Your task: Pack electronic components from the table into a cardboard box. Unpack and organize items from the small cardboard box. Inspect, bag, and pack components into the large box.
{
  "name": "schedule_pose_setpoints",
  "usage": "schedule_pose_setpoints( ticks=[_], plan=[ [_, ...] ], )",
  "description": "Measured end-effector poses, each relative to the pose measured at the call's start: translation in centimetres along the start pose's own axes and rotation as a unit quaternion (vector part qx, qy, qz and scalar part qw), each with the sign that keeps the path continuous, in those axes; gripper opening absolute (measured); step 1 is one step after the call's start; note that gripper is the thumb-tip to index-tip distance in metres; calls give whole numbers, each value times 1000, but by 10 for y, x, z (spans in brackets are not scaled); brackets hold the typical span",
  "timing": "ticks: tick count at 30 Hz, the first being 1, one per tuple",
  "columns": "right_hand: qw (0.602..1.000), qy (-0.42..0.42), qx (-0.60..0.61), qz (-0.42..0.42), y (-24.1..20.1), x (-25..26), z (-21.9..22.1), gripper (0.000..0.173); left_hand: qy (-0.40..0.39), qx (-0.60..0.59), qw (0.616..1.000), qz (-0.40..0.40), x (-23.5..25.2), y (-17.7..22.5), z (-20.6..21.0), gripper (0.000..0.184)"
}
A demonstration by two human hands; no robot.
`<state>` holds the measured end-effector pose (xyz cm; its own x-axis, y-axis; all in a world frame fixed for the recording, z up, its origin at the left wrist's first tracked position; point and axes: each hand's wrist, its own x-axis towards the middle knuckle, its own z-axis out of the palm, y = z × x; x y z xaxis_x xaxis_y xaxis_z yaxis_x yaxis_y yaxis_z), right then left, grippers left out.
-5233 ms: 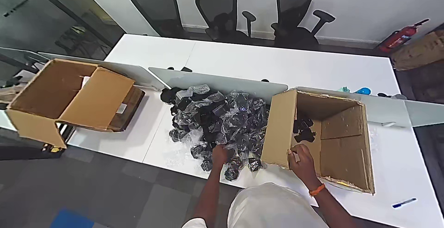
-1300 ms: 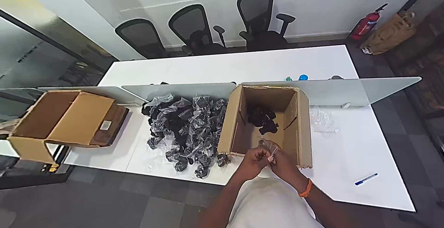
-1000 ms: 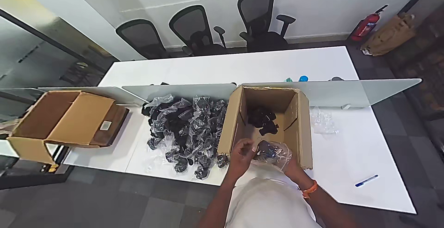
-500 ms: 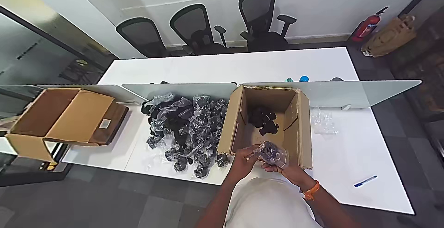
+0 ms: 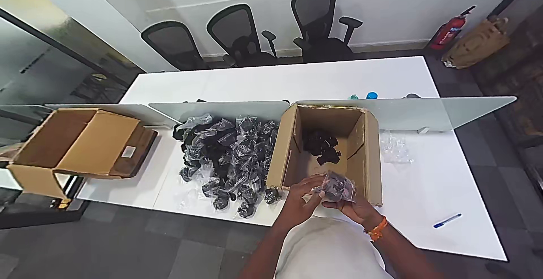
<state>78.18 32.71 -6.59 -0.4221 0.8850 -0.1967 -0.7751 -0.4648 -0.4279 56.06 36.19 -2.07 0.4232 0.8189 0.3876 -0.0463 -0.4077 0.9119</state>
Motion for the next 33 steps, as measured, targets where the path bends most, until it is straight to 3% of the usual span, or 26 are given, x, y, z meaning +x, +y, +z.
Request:
schedule_pose_setpoints(
  ticks=[4, 11, 15, 17, 21, 25, 29, 33],
  plan=[
    [999, -13, 41, -32, 11, 3, -2, 64, 72, -34, 997, 3, 6, 1, 9, 21],
    [995, 2, 4, -103, 21, 0, 2, 68, 119, -68, 991, 9, 10, 6, 11, 19],
    [992, -1, 39, -117, 27, 0, 0, 42, 138, -67, 988, 27, 10, 10, 13, 17],
    [991, 14, 69, -110, 28, 2, 0, 39, 146, -61, 987, 43, 12, 12, 11, 12],
    [990, 53, 100, -87, 27, 6, 13, 55, 147, -51, 985, 77, 16, 21, 10, 9],
    [987, 108, 102, -63, 26, 9, 25, 56, 118, -66, 986, 94, 19, 22, 14, 5],
    [979, 156, 115, -59, 25, 17, 32, 49, 103, -47, 986, 119, 22, 19, 19, 12],
    [973, 193, 115, -57, 24, 18, 38, 45, 147, -53, 985, 80, 23, 18, 18, 12]
  ],
)
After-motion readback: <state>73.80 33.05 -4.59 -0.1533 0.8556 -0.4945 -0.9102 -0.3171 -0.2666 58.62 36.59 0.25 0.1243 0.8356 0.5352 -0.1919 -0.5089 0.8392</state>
